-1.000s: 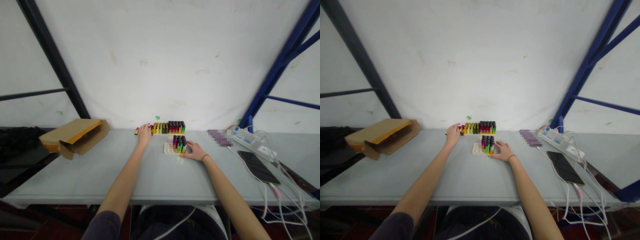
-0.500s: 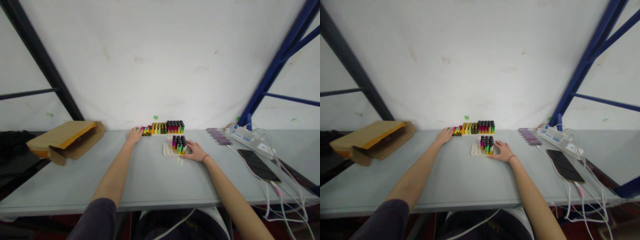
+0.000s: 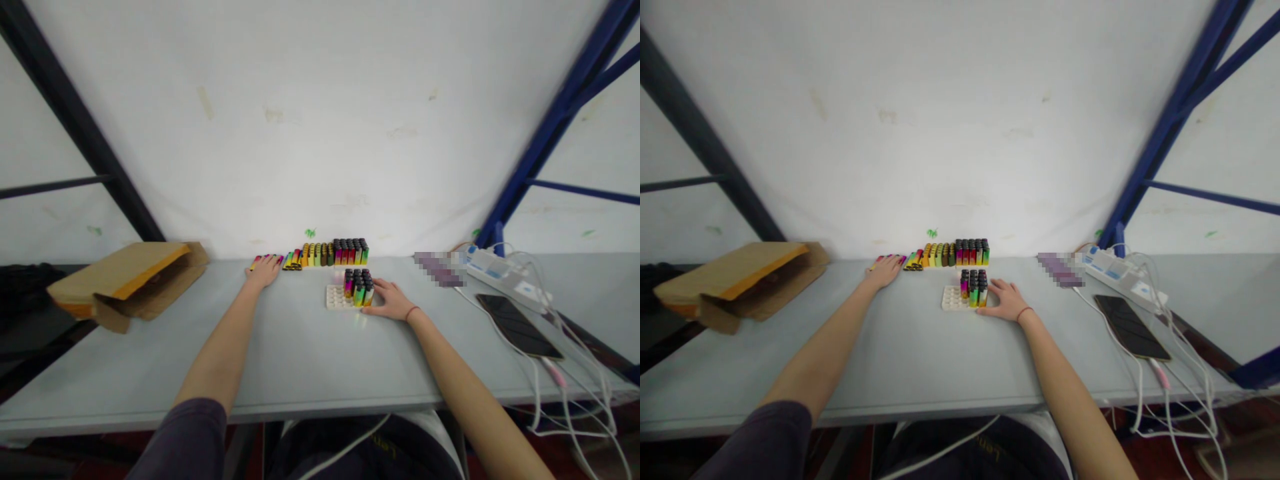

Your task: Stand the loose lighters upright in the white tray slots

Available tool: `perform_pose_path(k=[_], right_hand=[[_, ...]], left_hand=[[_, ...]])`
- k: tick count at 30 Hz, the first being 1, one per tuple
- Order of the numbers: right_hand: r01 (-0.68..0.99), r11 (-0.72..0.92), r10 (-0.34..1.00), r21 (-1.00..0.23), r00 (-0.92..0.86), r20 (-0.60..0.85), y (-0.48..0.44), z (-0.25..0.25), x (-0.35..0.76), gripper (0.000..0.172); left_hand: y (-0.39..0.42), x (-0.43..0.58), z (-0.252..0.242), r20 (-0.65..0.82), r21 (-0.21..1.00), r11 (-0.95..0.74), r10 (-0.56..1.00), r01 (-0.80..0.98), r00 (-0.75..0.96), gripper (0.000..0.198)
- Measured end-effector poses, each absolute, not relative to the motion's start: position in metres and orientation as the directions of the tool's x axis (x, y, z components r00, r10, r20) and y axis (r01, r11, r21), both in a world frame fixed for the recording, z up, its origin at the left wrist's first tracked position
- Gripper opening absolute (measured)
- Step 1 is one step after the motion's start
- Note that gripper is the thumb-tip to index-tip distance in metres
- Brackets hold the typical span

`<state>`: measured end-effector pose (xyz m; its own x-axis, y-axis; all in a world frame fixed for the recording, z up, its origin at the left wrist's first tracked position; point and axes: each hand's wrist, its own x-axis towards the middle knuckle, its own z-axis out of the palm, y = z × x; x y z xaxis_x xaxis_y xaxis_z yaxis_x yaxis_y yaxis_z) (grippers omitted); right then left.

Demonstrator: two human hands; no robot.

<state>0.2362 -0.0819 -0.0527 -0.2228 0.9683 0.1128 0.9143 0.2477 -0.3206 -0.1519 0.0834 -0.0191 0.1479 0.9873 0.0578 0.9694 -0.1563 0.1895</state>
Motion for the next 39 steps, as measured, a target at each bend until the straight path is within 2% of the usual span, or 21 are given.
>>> perform_pose_path(k=[8,13,19,27,35,39], right_hand=[[0.917,0.242,0.97,-0.318,-0.217,0.113,-0.079,-0.056,0.237,0.093],[0.915,0.248,0.968,-0.319,-0.219,0.125,-0.079,-0.056,0.235,0.09],[0.91,0.251,0.967,-0.33,-0.219,0.131,-0.079,-0.056,0.235,0.088],[0.915,0.247,0.969,-0.32,-0.225,0.106,-0.08,-0.051,0.234,0.091],[0.908,0.254,0.967,-0.333,-0.232,0.106,-0.081,-0.05,0.234,0.092],[0.908,0.253,0.967,-0.333,-0.223,0.126,-0.081,-0.051,0.233,0.089]], left_hand=[[0.048,-0.165,-0.023,0.088,0.144,-0.195,0.979,0.97,0.183,0.055],[0.004,-0.167,-0.027,0.047,0.103,-0.197,0.98,0.975,0.193,0.055],[-0.035,-0.139,-0.027,0.05,0.047,-0.337,0.941,0.94,0.335,0.055],[-0.041,-0.087,-0.022,0.065,0.085,-0.259,0.965,0.962,0.254,0.055],[-0.033,-0.076,-0.015,0.274,0.003,-0.336,0.906,0.942,0.322,0.042],[-0.034,-0.065,-0.011,0.267,-0.009,-0.349,0.902,0.937,0.339,0.034]])
